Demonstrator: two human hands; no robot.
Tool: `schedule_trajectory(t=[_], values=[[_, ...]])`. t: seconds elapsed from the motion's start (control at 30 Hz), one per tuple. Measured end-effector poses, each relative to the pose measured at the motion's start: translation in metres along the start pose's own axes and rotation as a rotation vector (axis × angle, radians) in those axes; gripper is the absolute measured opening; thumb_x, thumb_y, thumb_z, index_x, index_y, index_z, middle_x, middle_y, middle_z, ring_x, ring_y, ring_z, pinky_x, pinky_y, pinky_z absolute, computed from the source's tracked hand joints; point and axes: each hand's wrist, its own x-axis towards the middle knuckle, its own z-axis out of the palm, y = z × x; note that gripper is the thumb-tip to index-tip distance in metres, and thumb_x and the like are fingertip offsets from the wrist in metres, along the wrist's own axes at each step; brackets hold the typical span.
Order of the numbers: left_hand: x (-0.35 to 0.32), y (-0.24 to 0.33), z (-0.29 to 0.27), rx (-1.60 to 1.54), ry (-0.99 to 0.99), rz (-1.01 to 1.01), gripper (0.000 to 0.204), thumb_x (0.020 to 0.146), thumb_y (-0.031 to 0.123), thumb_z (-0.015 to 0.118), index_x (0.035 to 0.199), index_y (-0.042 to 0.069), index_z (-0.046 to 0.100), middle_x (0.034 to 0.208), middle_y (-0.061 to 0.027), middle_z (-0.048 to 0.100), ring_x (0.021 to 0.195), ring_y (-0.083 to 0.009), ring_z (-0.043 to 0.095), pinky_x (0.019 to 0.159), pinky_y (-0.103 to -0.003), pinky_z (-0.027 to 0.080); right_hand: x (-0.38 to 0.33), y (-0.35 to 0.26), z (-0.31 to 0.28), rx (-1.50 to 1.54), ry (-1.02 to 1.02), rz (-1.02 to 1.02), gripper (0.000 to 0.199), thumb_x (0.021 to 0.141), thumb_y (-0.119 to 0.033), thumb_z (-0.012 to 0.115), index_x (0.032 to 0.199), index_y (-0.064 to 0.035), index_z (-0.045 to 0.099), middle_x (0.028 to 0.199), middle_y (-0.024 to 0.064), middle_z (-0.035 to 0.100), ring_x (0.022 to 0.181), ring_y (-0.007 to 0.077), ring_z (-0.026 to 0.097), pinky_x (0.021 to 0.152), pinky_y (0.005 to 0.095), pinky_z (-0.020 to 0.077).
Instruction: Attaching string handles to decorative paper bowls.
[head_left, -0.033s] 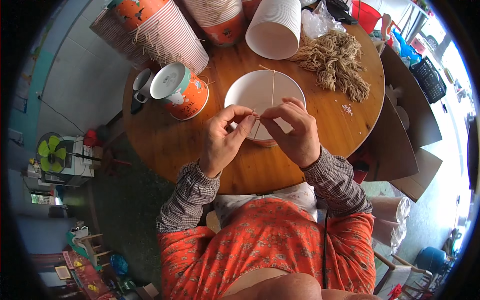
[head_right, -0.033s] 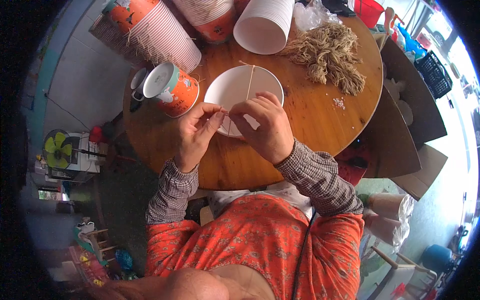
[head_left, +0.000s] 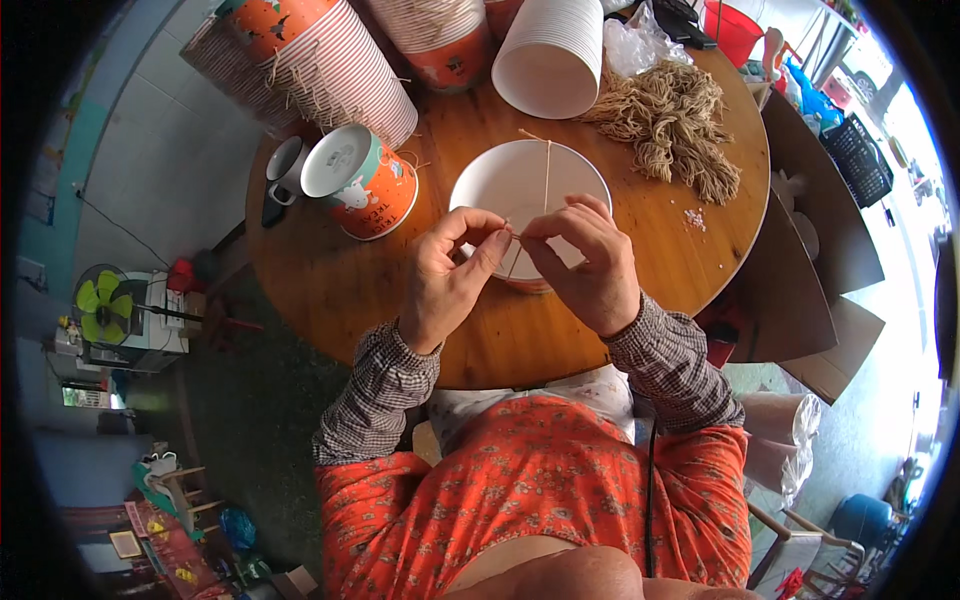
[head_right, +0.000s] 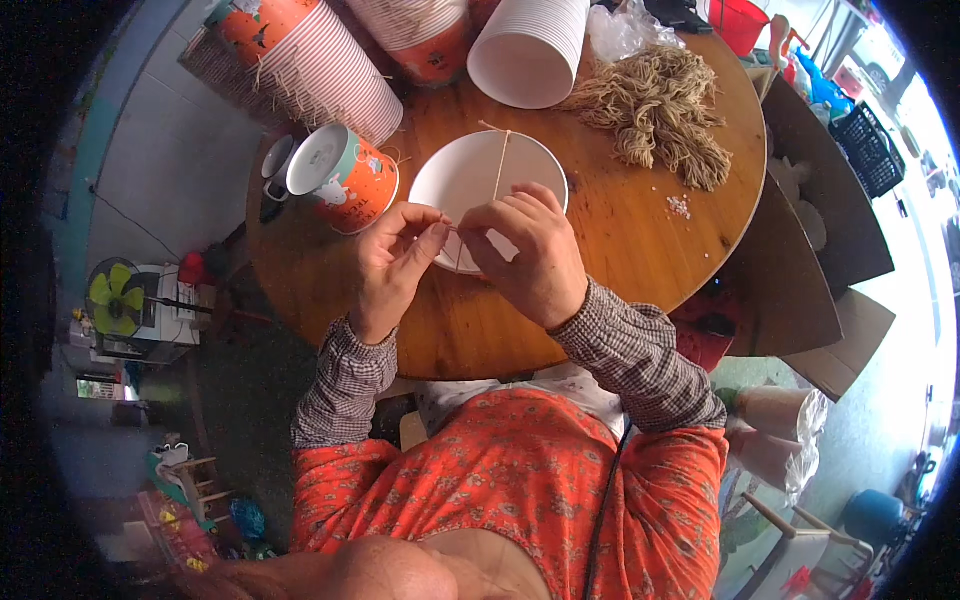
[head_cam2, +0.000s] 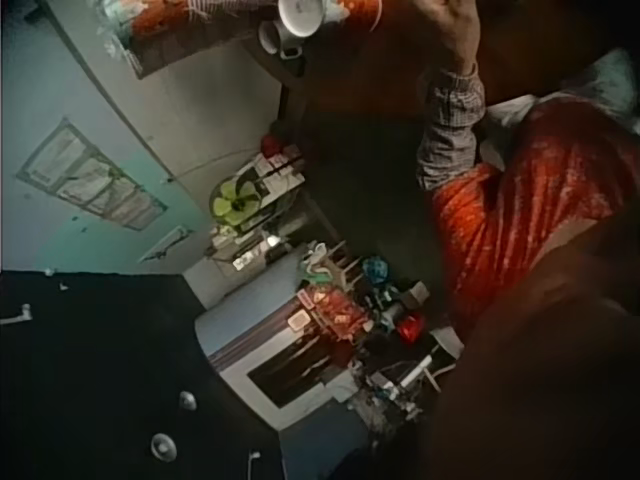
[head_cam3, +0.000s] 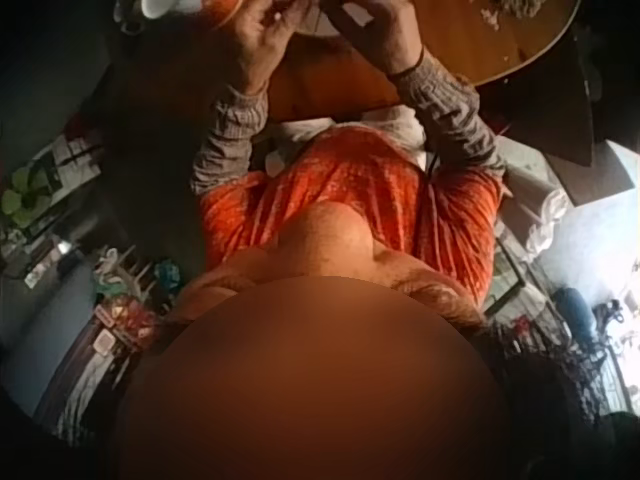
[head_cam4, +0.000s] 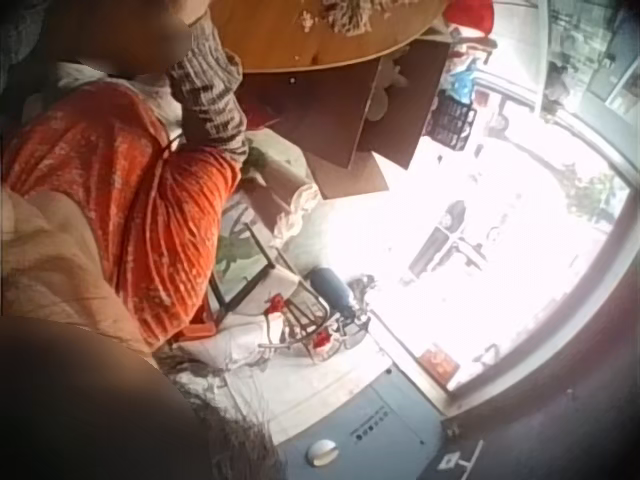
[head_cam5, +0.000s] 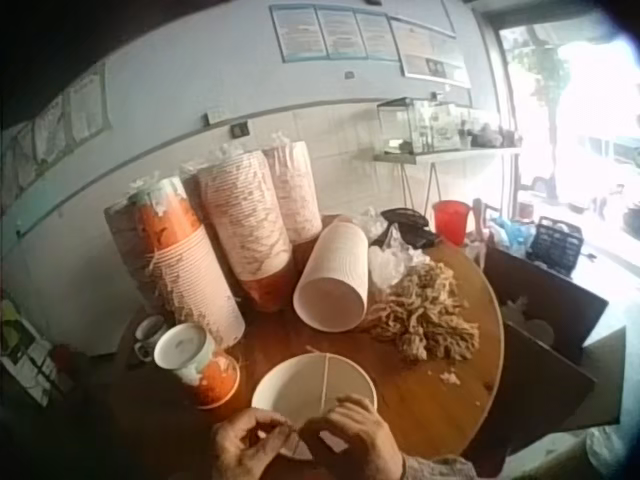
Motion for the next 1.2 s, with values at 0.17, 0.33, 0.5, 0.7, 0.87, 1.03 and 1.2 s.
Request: schedule_trajectory(t=[0.17, 0.33, 0.5, 0.7, 0.87, 1.03, 1.2], values=[[0.000, -0.001, 0.009, -0.126, 0.151, 0.097, 0.008, 0.088, 0.010, 0.068, 0.090, 0.003, 0.064, 0.079, 0.0030, 0.063, 0.069, -0.0028, 0.052, 0.059, -0.019, 0.043, 0.001, -0.007, 0.003, 0.037, -0.008, -0.010, 0.011, 0.076, -0.003, 0.068, 0.082, -0.0080, 0.061, 0.075, 0.0026, 0.063, 0.074, 0.0223, 0.063, 0.093, 0.0405, 0.0432], [0.002, -0.002, 0.005, 0.378, 0.116, 0.387, 0.008, 0.082, 0.004, 0.069, 0.089, 0.004, 0.065, 0.079, -0.0044, 0.065, 0.072, -0.0178, 0.060, 0.074, -0.030, 0.045, -0.001, -0.005, 0.003, 0.039, 0.014, -0.017, 0.012, 0.076, -0.003, 0.068, 0.084, -0.0079, 0.060, 0.074, 0.0026, 0.063, 0.073, 0.0215, 0.062, 0.092, 0.0389, 0.0428], [0.000, 0.003, 0.004, 0.401, 0.082, 0.389, 0.009, 0.081, 0.004, 0.069, 0.090, 0.004, 0.065, 0.081, -0.0060, 0.066, 0.075, -0.0207, 0.062, 0.078, -0.031, 0.045, 0.000, -0.004, 0.002, 0.045, -0.003, -0.011, 0.012, 0.077, -0.003, 0.068, 0.084, -0.0074, 0.059, 0.077, 0.0032, 0.063, 0.074, 0.0230, 0.062, 0.091, 0.0389, 0.0426], [0.002, 0.009, -0.006, -0.021, -0.114, -0.053, 0.012, 0.088, 0.013, 0.065, 0.095, 0.003, 0.065, 0.088, -0.0006, 0.066, 0.082, -0.0095, 0.061, 0.079, -0.023, 0.046, 0.001, -0.005, 0.000, 0.036, -0.003, -0.034, 0.013, 0.078, 0.000, 0.065, 0.088, -0.0066, 0.059, 0.081, 0.0051, 0.063, 0.080, 0.0264, 0.061, 0.091, 0.0399, 0.0424], [0.005, 0.005, -0.014, -0.402, -0.223, -0.243, 0.021, 0.092, 0.017, 0.062, 0.103, 0.000, 0.065, 0.092, 0.0000, 0.065, 0.086, -0.0076, 0.059, 0.081, -0.022, 0.046, -0.002, -0.008, 0.002, 0.046, -0.006, -0.008, 0.010, 0.082, -0.001, 0.066, 0.091, -0.0041, 0.062, 0.084, 0.0048, 0.066, 0.081, 0.0226, 0.066, 0.098, 0.0432, 0.0426], [0.007, 0.003, -0.017, -0.552, -0.258, -0.332, 0.023, 0.092, 0.016, 0.062, 0.106, -0.002, 0.065, 0.093, -0.0024, 0.066, 0.086, -0.0082, 0.060, 0.081, -0.022, 0.047, -0.003, -0.009, 0.001, 0.051, 0.006, -0.031, 0.012, 0.082, -0.001, 0.067, 0.092, -0.0049, 0.063, 0.086, 0.0039, 0.068, 0.082, 0.0210, 0.067, 0.099, 0.0432, 0.0426], [0.006, 0.005, -0.016, -0.579, -0.223, -0.343, 0.022, 0.093, 0.016, 0.062, 0.104, -0.002, 0.066, 0.092, -0.0023, 0.066, 0.084, -0.0083, 0.059, 0.080, -0.022, 0.046, -0.002, -0.010, 0.001, 0.032, 0.003, -0.069, 0.017, 0.079, -0.002, 0.071, 0.093, -0.0062, 0.064, 0.087, 0.0026, 0.069, 0.081, 0.0200, 0.067, 0.098, 0.0428, 0.0431]])
